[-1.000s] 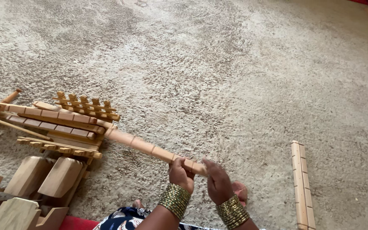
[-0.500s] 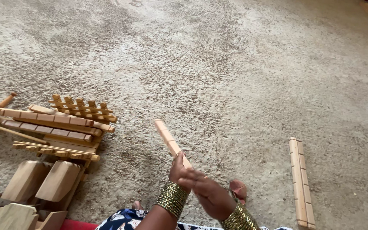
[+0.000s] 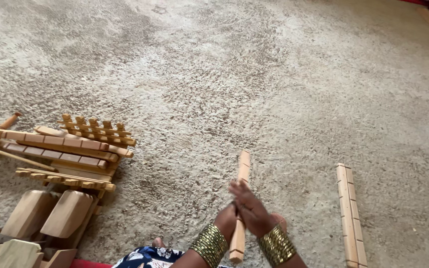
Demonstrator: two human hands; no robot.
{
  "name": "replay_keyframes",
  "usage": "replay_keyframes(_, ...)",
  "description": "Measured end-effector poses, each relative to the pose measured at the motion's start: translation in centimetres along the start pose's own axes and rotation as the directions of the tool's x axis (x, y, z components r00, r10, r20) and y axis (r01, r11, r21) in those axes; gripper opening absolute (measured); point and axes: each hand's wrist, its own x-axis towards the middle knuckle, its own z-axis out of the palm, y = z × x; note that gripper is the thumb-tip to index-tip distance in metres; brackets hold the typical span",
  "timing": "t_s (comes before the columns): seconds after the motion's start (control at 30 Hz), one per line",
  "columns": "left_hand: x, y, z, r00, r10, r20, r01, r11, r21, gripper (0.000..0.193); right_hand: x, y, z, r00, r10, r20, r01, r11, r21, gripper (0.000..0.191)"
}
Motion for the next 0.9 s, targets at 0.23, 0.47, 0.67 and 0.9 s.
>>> replay_keyframes(0.23, -0.1, 0.8, -0.2, 0.998, -0.056, -0.043, 0.048, 0.984, -0.173, 0.038, 0.3, -2.0, 0.9, 0.995, -0.102, -0.019, 0.103, 0.973, 0.204, 0.032)
replay_keyframes(0.47, 1.6, 2.5, -3.4, 0.969, 0.054, -0.243, -0.141, 0.924, -0.355, 0.037, -1.7, -8.4, 1.7, 0.933, -0.268, 0.240, 0.257, 0.963, 0.075, 0.037)
replay_keyframes(0.67, 1.3, 0.5, -0.5, 0.996, -0.035, -0.078, 0.010, 0.953, -0.304, 0.035, -0.2, -1.8, 0.6, 0.978, -0.207, 0.025, 0.197, 0.956, 0.217, 0.033)
replay_keyframes(0.9, 0.3, -0.7, 1.6, 0.985, -0.007, 0.171, -0.016, 0.991, 0.132, 0.032, 0.1, 3.1, -2.2, 0.976, -0.088, -0.198, 0.070, 0.993, -0.093, 0.042)
